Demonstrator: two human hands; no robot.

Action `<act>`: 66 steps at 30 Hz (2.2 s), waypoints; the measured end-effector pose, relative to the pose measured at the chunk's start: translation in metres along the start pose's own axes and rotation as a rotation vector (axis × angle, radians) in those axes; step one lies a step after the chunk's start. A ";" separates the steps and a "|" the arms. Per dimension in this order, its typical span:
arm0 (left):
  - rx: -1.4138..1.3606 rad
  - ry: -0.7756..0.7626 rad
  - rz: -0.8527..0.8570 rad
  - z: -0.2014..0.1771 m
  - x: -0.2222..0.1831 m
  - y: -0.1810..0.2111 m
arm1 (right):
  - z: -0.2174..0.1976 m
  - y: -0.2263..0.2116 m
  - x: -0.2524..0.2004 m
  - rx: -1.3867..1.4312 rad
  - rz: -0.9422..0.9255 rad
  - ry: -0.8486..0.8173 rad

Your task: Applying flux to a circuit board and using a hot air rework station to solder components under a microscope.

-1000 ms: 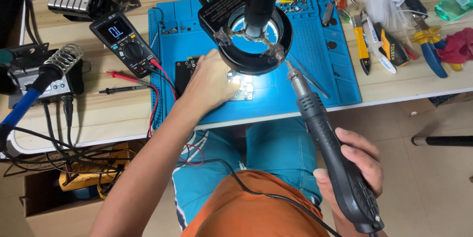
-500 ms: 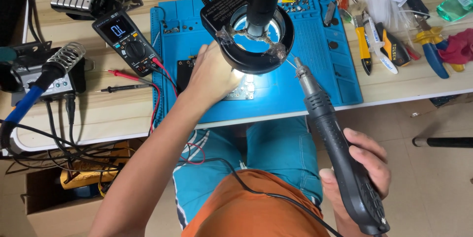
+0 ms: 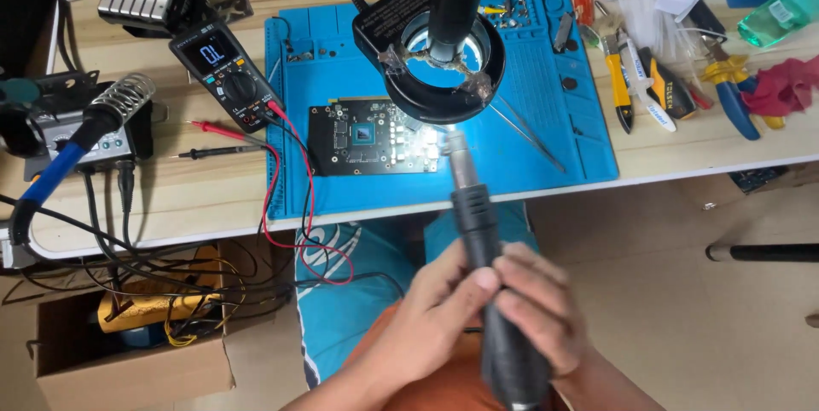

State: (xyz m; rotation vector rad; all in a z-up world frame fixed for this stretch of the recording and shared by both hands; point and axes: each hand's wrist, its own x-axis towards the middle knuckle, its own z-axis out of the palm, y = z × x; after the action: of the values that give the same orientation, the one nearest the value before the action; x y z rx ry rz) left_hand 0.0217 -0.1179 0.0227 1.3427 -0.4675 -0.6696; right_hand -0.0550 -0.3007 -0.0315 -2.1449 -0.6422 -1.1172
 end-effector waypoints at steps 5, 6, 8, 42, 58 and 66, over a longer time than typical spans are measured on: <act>-0.190 0.210 -0.022 -0.020 -0.034 -0.019 | 0.011 -0.005 0.027 0.190 -0.081 -0.256; -0.250 0.241 -0.007 -0.026 -0.038 -0.022 | 0.015 -0.003 0.035 0.208 -0.111 -0.283; -0.406 0.271 -0.044 -0.029 -0.047 -0.029 | 0.025 0.017 0.047 0.229 -0.092 -0.256; -0.487 0.292 -0.124 -0.060 -0.076 -0.023 | 0.102 0.151 0.081 -0.333 0.290 -0.190; -0.537 0.283 -0.130 -0.063 -0.080 -0.025 | 0.101 0.142 0.079 -0.326 0.350 -0.219; -0.501 0.295 -0.186 -0.061 -0.081 -0.018 | 0.104 0.146 0.069 -0.368 0.397 -0.240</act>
State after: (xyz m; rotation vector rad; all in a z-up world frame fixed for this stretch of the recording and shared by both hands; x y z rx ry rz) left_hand 0.0003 -0.0199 -0.0005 0.9880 0.0677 -0.6721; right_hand 0.1333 -0.3168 -0.0642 -2.5988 -0.0949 -0.8126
